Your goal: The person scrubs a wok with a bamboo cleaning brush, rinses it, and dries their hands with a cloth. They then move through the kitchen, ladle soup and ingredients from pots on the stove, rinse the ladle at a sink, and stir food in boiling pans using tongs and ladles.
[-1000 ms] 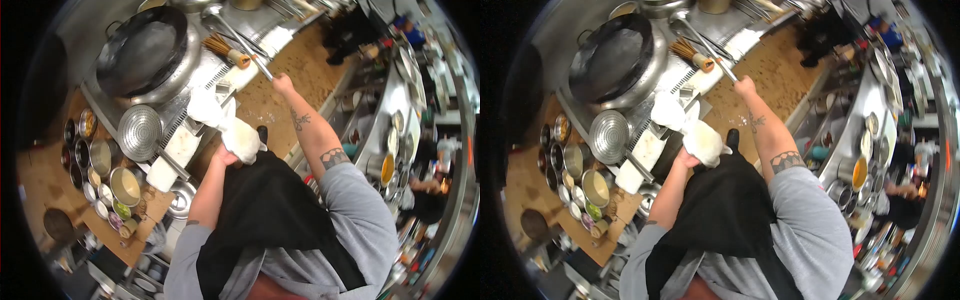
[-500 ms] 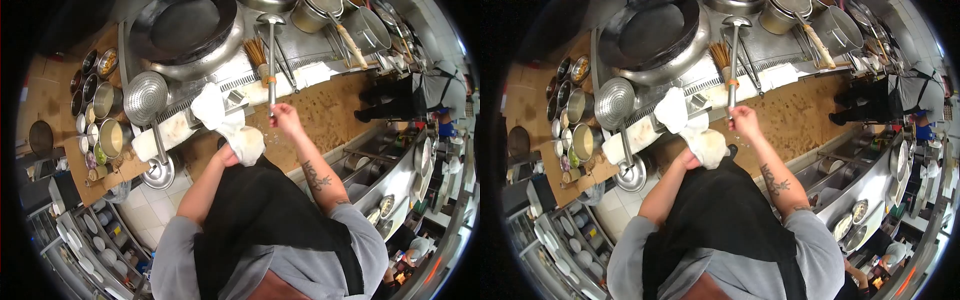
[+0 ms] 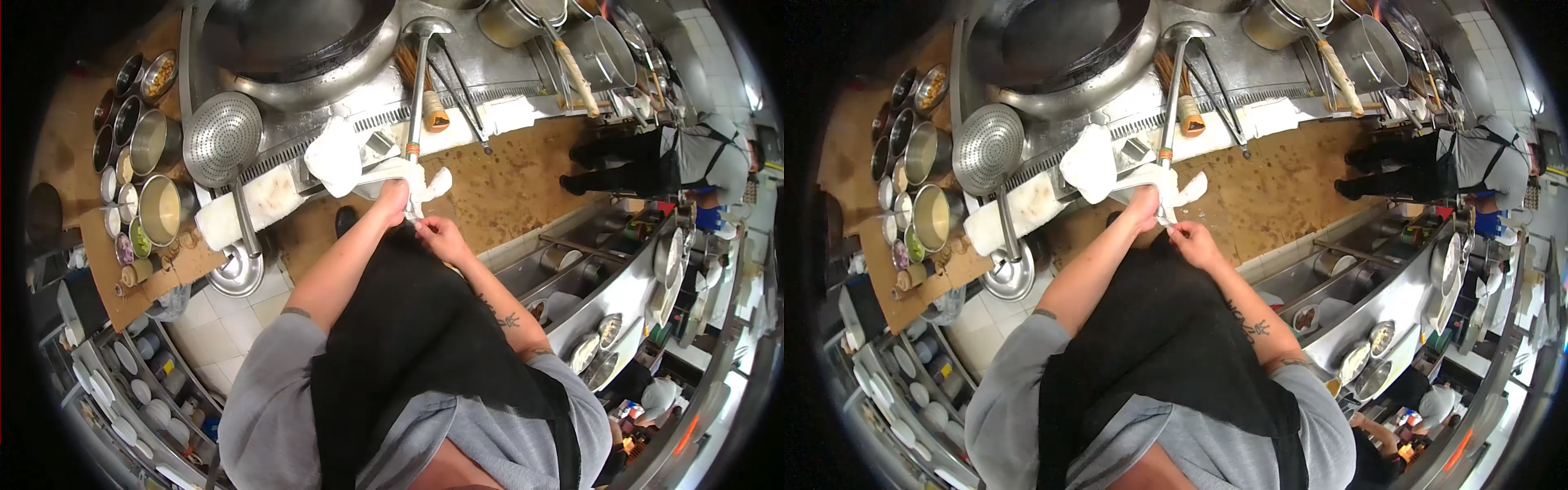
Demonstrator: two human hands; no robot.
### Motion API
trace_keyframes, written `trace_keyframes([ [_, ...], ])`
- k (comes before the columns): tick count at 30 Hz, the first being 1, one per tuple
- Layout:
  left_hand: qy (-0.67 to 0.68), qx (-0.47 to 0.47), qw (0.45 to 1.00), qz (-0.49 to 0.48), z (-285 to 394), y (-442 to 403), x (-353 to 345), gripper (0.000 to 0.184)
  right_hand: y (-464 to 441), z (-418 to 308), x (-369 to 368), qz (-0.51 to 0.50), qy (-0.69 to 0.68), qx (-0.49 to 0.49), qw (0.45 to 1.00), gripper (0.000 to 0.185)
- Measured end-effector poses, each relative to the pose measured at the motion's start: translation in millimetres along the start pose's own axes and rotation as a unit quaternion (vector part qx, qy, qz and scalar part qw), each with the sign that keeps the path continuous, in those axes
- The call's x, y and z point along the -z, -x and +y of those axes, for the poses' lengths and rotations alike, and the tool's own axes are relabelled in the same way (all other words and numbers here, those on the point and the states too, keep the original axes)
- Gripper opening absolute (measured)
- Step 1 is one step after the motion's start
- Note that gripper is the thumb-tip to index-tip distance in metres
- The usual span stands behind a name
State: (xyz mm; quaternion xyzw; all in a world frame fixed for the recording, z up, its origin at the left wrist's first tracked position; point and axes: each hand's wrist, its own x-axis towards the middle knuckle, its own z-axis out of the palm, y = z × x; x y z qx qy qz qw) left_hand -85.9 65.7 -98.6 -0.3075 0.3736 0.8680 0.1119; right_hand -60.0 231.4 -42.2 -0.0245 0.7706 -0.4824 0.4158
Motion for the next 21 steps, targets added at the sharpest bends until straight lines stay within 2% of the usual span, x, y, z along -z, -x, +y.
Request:
trace_keyframes([
  [2, -0.074, -0.019, 0.994, 0.074, -4, -3, -3, 0.02, -3, 8, 4, 0.003, -0.019, -0.018, 1.0, 0.027],
  [5, -0.132, -0.024, 0.989, 0.057, 9, 11, -9, 0.025, -7, 10, 11, 0.015, -0.026, -0.028, 0.999, 0.025],
  [8, -0.093, -0.01, 0.996, 0.0, -12, -15, 7, 0.025, -9, 1, 13, 0.032, -0.032, -0.027, 0.999, 0.025],
  [11, -0.131, 0.009, 0.991, 0.007, -5, -19, 6, 0.022, -9, -4, 11, 0.029, -0.057, -0.05, 0.997, 0.024],
  [14, -0.06, 0.007, 0.998, 0.001, 0, -19, 3, 0.019, -10, -12, 7, 0.012, -0.084, -0.074, 0.994, 0.024],
  [17, 0.012, 0.001, 0.998, -0.059, 19, -1, -4, 0.015, -12, -15, 7, 0.004, -0.086, -0.081, 0.993, 0.024],
  [21, -0.011, 0.035, 0.998, -0.054, 30, 8, -2, 0.016, -12, -13, 12, 0.01, -0.085, -0.094, 0.992, 0.025],
])
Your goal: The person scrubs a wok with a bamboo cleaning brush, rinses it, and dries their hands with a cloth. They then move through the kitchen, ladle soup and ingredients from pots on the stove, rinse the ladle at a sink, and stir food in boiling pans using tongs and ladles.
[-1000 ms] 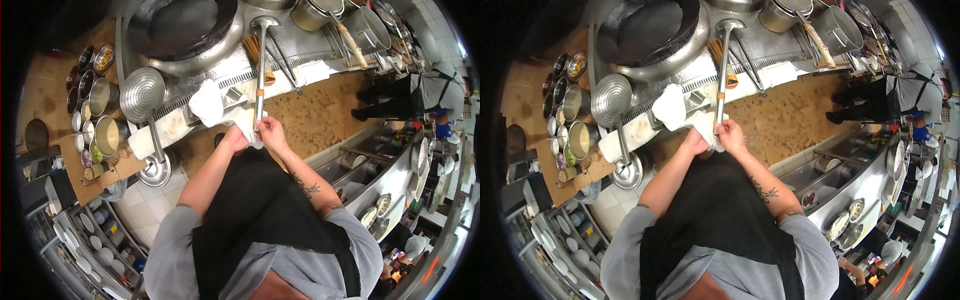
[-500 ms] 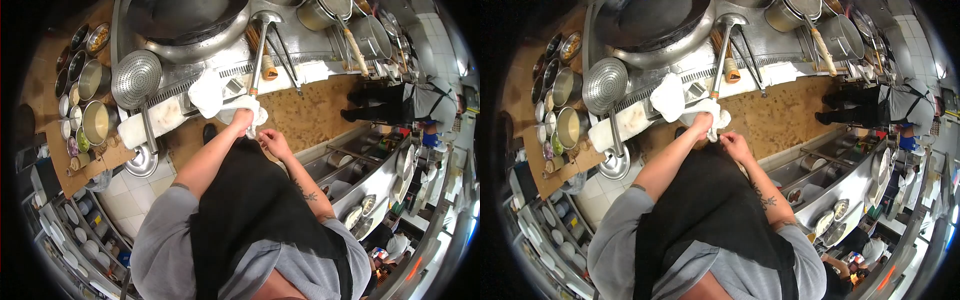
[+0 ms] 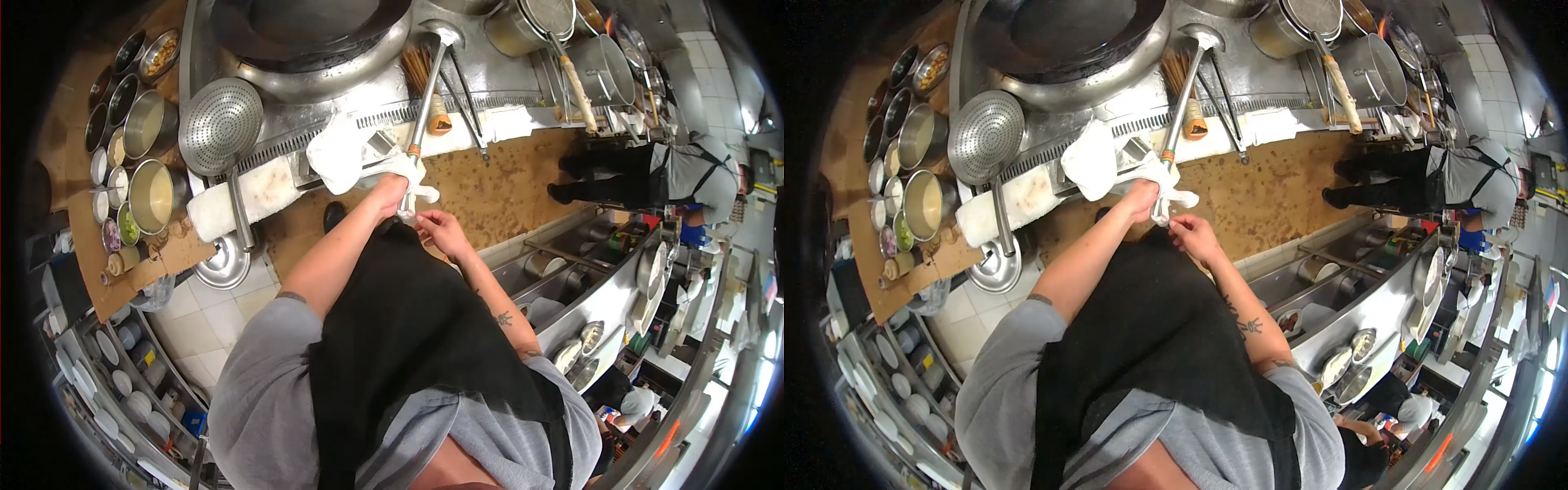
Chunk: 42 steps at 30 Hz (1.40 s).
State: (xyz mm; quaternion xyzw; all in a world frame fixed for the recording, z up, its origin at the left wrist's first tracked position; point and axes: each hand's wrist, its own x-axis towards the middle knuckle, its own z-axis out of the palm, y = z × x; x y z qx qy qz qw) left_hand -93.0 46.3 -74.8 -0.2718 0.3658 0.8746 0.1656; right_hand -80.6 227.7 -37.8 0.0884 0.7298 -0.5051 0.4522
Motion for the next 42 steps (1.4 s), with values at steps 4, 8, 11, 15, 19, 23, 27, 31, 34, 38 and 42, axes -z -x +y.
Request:
trace_keyframes([
  [4, -0.003, -0.031, 0.999, 0.024, -20, -27, 5, 0.017, -3, 6, 2, 0.002, -0.027, -0.022, 0.999, 0.027],
  [8, -0.091, -0.024, 0.993, 0.068, -16, -30, 5, 0.017, -2, 3, -2, 0.005, -0.039, -0.023, 0.999, 0.03],
  [11, -0.14, -0.029, 0.989, 0.049, -16, -35, 12, 0.022, -5, 5, -4, 0.0, -0.039, -0.005, 0.999, 0.035],
  [15, -0.116, 0.038, 0.991, 0.05, 6, -10, -5, 0.029, -14, 13, -6, 0.0, -0.028, 0.018, 0.999, 0.043],
  [19, -0.151, -0.008, 0.982, 0.112, -7, -20, -1, 0.037, -9, 5, -15, 0.03, -0.085, 0.006, 0.996, 0.043],
  [23, -0.169, -0.037, 0.976, 0.135, 12, 1, -17, 0.04, -11, -8, -21, 0.063, -0.067, 0.059, 0.994, 0.042],
  [27, -0.119, -0.047, 0.983, 0.131, 12, 2, -15, 0.036, -27, -34, -28, 0.121, -0.054, 0.079, 0.988, 0.039],
  [31, -0.267, -0.138, 0.923, 0.241, 11, 2, -14, 0.032, -48, -41, -34, 0.181, 0.064, 0.078, 0.978, 0.037],
  [34, -0.274, -0.183, 0.904, 0.273, -3, -14, -2, 0.034, -60, -45, -46, 0.192, 0.012, 0.158, 0.968, 0.037],
  [38, -0.316, -0.067, 0.938, 0.125, 6, -11, 15, 0.03, -73, -63, -39, 0.148, -0.011, 0.07, 0.986, 0.033],
  [42, -0.294, 0.052, 0.953, -0.053, 3, -14, 48, 0.035, -69, -86, -18, 0.165, -0.08, 0.029, 0.983, 0.029],
])
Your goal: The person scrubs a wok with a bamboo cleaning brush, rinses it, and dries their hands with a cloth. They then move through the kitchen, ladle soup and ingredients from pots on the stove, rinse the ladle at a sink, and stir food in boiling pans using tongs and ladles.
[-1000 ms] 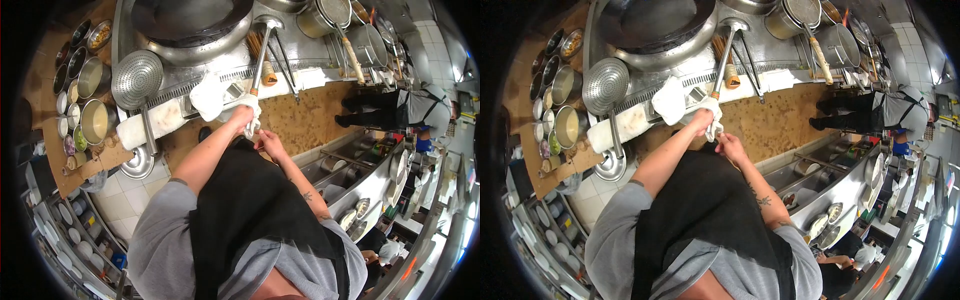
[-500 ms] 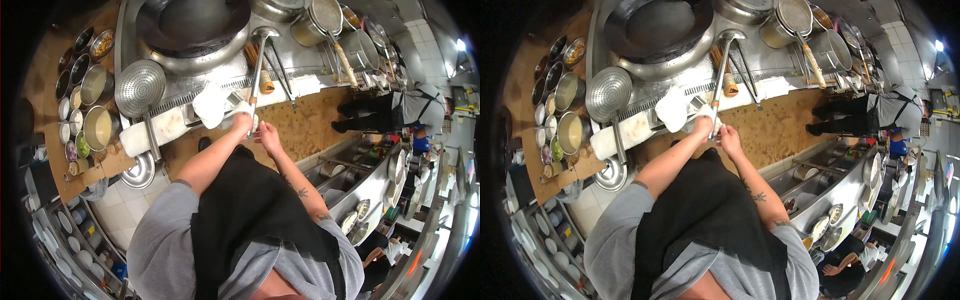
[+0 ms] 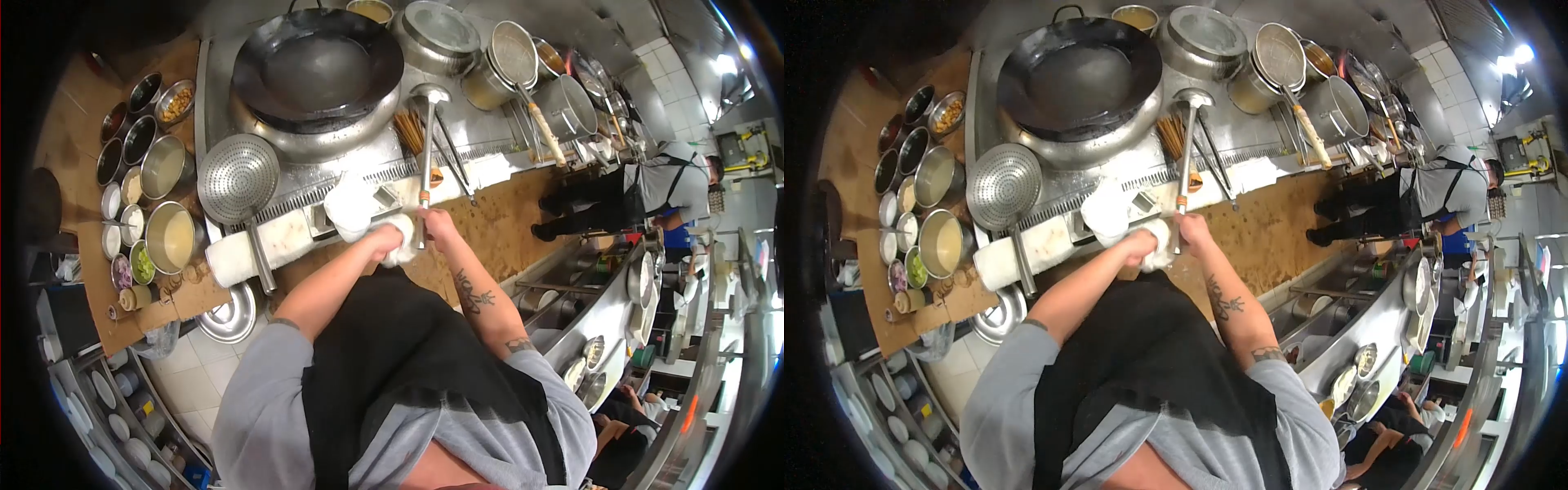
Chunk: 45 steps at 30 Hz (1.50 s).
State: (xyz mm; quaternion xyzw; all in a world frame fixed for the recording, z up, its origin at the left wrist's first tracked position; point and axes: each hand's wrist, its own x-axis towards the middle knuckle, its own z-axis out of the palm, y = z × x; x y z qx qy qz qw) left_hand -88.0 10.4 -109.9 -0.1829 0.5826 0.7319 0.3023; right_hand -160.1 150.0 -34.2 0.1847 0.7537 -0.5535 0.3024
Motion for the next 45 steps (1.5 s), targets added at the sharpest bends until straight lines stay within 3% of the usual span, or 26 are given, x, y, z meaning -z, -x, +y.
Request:
trace_keyframes([
  [2, 0.023, 0.012, 0.998, -0.056, -16, 7, 6, 0.035, -28, 14, 15, 0.053, -0.061, 0.014, 0.997, 0.029],
  [4, -0.007, 0.009, 0.999, -0.051, -13, 30, 11, 0.037, -37, 9, 34, 0.132, 0.092, 0.106, 0.981, 0.031],
  [6, -0.247, 0.088, 0.962, -0.082, -27, 20, 36, 0.043, -49, 16, 57, 0.165, 0.175, 0.209, 0.948, 0.032],
  [8, -0.303, -0.084, 0.949, -0.009, -90, 7, 50, 0.046, -41, 21, 70, 0.155, 0.17, 0.285, 0.93, 0.028],
  [11, -0.374, -0.001, 0.927, -0.01, -170, -8, 99, 0.053, -6, -11, 79, 0.036, 0.022, 0.144, 0.989, 0.011],
  [14, -0.284, 0.218, 0.93, 0.081, -186, 24, 114, 0.055, 7, -69, 89, -0.037, -0.03, 0.165, 0.985, 0.004],
  [17, -0.236, 0.236, 0.934, 0.126, -169, 53, 107, 0.051, -14, -153, 100, -0.092, -0.049, 0.205, 0.973, 0.012],
  [20, -0.148, 0.237, 0.944, 0.174, -110, 86, 78, 0.054, -37, -267, 93, -0.064, 0.009, 0.283, 0.957, 0.03],
  [21, -0.133, 0.201, 0.944, 0.223, -120, 79, 75, 0.052, -69, -304, 98, -0.138, -0.024, 0.28, 0.95, 0.032],
  [23, -0.093, 0.135, 0.932, 0.324, -154, 65, 55, 0.049, -82, -381, 88, -0.068, 0.01, 0.289, 0.955, 0.03],
  [24, -0.059, 0.127, 0.94, 0.312, -158, 65, 43, 0.05, -110, -406, 87, -0.102, -0.034, 0.28, 0.954, 0.028],
  [25, -0.018, 0.119, 0.944, 0.308, -154, 66, 36, 0.05, -113, -418, 80, -0.052, 0.066, 0.323, 0.943, 0.024],
  [26, -0.045, 0.137, 0.941, 0.306, -119, 87, 19, 0.051, -143, -416, 81, -0.106, 0.033, 0.352, 0.929, 0.023],
  [27, -0.053, 0.139, 0.942, 0.299, -121, 87, 12, 0.05, -157, -409, 77, -0.069, 0.048, 0.357, 0.93, 0.02],
  [28, -0.051, 0.133, 0.942, 0.303, -132, 84, 8, 0.05, -153, -388, 81, -0.138, -0.012, 0.34, 0.93, 0.015],
  [29, -0.052, 0.125, 0.944, 0.302, -141, 82, 2, 0.05, -148, -362, 86, -0.112, -0.011, 0.348, 0.931, 0.012],
  [31, 0.058, 0.14, 0.942, 0.299, -119, 103, -13, 0.049, -103, -288, 98, -0.106, 0.026, 0.403, 0.909, 0.018],
  [33, 0.091, 0.088, 0.934, 0.334, -120, 118, -27, 0.046, -125, -196, 140, -0.116, 0.076, 0.429, 0.893, 0.018],
  [34, 0.102, 0.06, 0.929, 0.352, -120, 124, -31, 0.045, -149, -147, 166, -0.066, 0.153, 0.433, 0.886, 0.019],
  [35, 0.17, 0.046, 0.921, 0.348, -124, 127, -34, 0.043, -175, -96, 189, 0.025, 0.245, 0.562, 0.789, 0.029],
  [37, 0.301, 0.012, 0.892, 0.337, -135, 136, -40, 0.04, -157, -41, 218, 0.059, 0.357, 0.438, 0.823, 0.039],
  [39, 0.238, -0.016, 0.893, 0.382, -130, 163, -42, 0.037, -153, -9, 225, -0.008, 0.268, 0.512, 0.816, 0.039],
  [40, 0.207, -0.026, 0.892, 0.402, -128, 175, -43, 0.035, -161, 1, 232, 0.001, 0.326, 0.449, 0.832, 0.039],
  [42, 0.159, -0.115, 0.879, 0.434, -155, 177, -29, 0.032, -169, 13, 228, 0.012, 0.383, 0.435, 0.815, 0.037],
  [44, 0.188, -0.13, 0.854, 0.467, -138, 215, -30, 0.029, -160, 9, 206, -0.025, 0.358, 0.37, 0.857, 0.037],
  [45, 0.167, -0.142, 0.841, 0.495, -145, 222, -26, 0.026, -152, -5, 194, -0.058, 0.372, 0.219, 0.9, 0.044],
])
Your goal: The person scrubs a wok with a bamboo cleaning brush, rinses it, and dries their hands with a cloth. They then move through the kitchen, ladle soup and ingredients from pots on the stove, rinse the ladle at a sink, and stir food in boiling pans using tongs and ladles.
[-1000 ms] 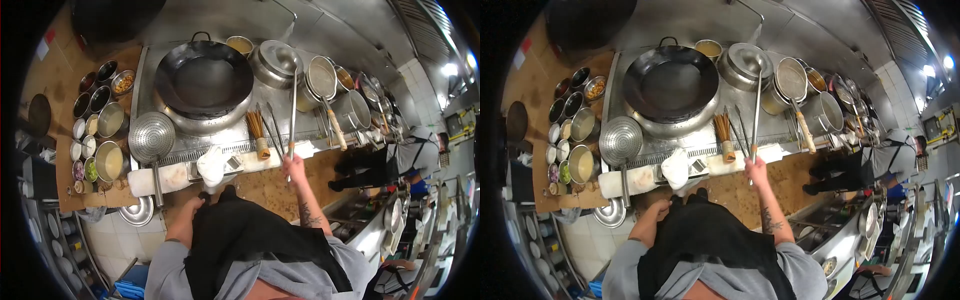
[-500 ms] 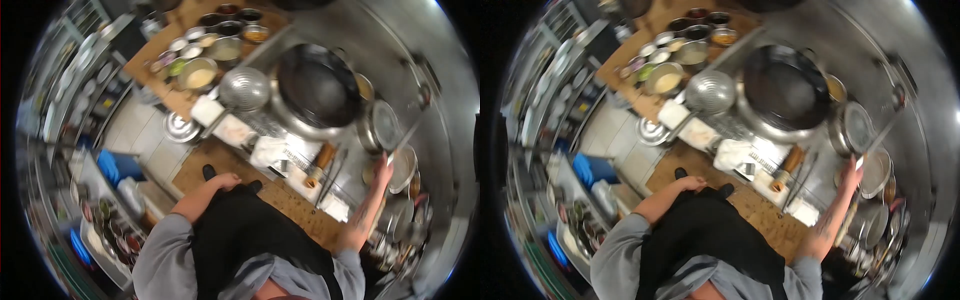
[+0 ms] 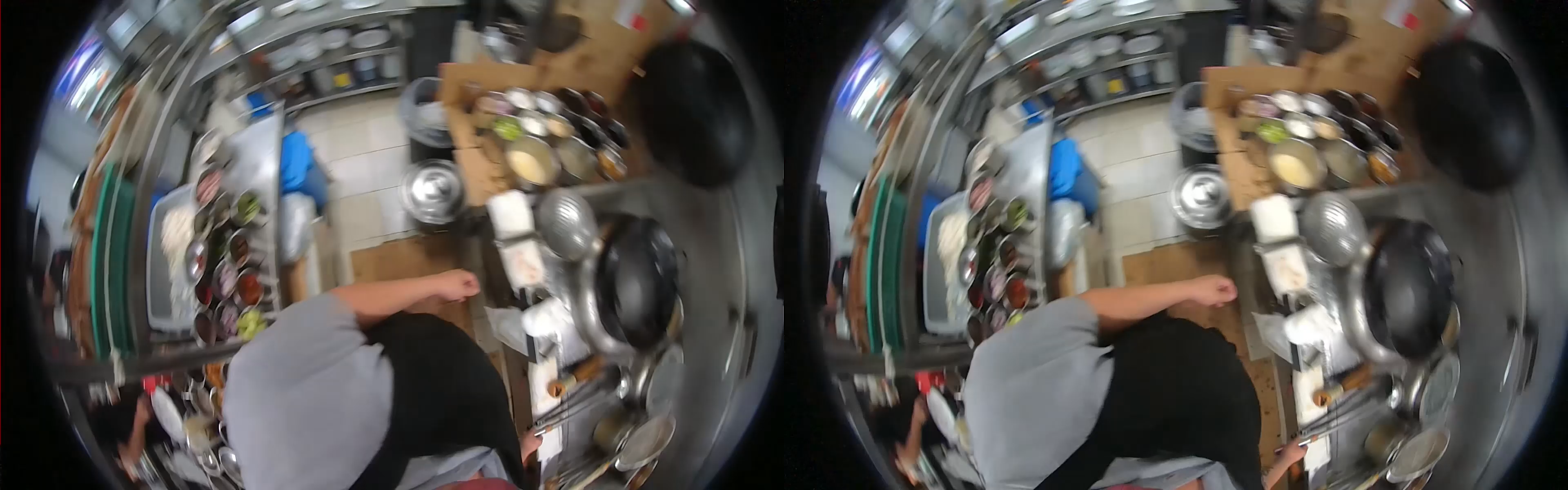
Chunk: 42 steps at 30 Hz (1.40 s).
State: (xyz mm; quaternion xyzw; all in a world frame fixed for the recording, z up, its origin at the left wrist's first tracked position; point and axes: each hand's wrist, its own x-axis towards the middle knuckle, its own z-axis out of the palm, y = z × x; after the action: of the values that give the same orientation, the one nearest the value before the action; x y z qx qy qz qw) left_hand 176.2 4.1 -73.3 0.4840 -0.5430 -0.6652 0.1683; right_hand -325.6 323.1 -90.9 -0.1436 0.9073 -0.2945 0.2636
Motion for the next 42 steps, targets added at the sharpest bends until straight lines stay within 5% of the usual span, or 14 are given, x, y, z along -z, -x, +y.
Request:
trace_keyframes([
  [2, -0.019, -0.035, 0.995, 0.09, 39, 36, 25, 0.022, -16, -33, 1, -0.022, 0.26, -0.004, 0.965, 0.047],
  [4, -0.022, -0.115, 0.978, 0.174, 60, 64, 47, 0.02, -20, -60, -3, 0.143, 0.37, 0.114, 0.911, 0.047],
  [5, -0.052, -0.168, 0.956, 0.233, 58, 75, 58, 0.018, -19, -75, -6, 0.298, 0.34, 0.23, 0.862, 0.045],
  [7, -0.117, -0.268, 0.888, 0.354, 53, 95, 83, 0.015, 50, -174, -39, 0.329, 0.181, 0.409, 0.832, 0.035],
  [10, -0.138, -0.333, 0.815, 0.454, 78, 161, 112, 0.023, 140, -278, -125, 0.188, 0.03, 0.531, 0.826, 0.024],
  [13, -0.172, -0.331, 0.762, 0.529, 73, 218, 146, 0.031, 224, -321, -215, -0.157, -0.044, 0.529, 0.833, 0.043],
  [14, -0.179, -0.319, 0.745, 0.558, 71, 231, 155, 0.034, 238, -330, -254, -0.23, -0.132, 0.623, 0.736, 0.043],
  [15, -0.166, -0.31, 0.723, 0.594, 70, 244, 162, 0.035, 261, -342, -274, -0.305, -0.077, 0.583, 0.749, 0.041],
  [17, -0.144, -0.285, 0.68, 0.66, 71, 277, 171, 0.038, 336, -389, -288, -0.401, -0.069, 0.658, 0.633, 0.042],
  [22, -0.208, -0.272, 0.593, 0.729, 80, 354, 154, 0.034, 443, -467, -324, -0.543, -0.165, 0.766, 0.303, 0.031],
  [25, -0.163, -0.217, 0.582, 0.767, 58, 351, 158, 0.034, 480, -492, -370, -0.445, -0.171, 0.848, 0.231, 0.037],
  [28, -0.172, -0.15, 0.518, 0.824, 47, 331, 162, 0.036, 502, -534, -417, -0.488, -0.023, 0.852, 0.187, 0.021],
  [34, -0.174, -0.118, 0.465, 0.86, 110, 310, 147, 0.037, 526, -565, -415, -0.677, -0.252, 0.691, 0.023, 0.025],
  [42, -0.133, -0.043, 0.425, 0.894, 125, 260, 124, 0.028, 510, -557, -441, -0.736, -0.181, 0.649, -0.063, 0.026],
])
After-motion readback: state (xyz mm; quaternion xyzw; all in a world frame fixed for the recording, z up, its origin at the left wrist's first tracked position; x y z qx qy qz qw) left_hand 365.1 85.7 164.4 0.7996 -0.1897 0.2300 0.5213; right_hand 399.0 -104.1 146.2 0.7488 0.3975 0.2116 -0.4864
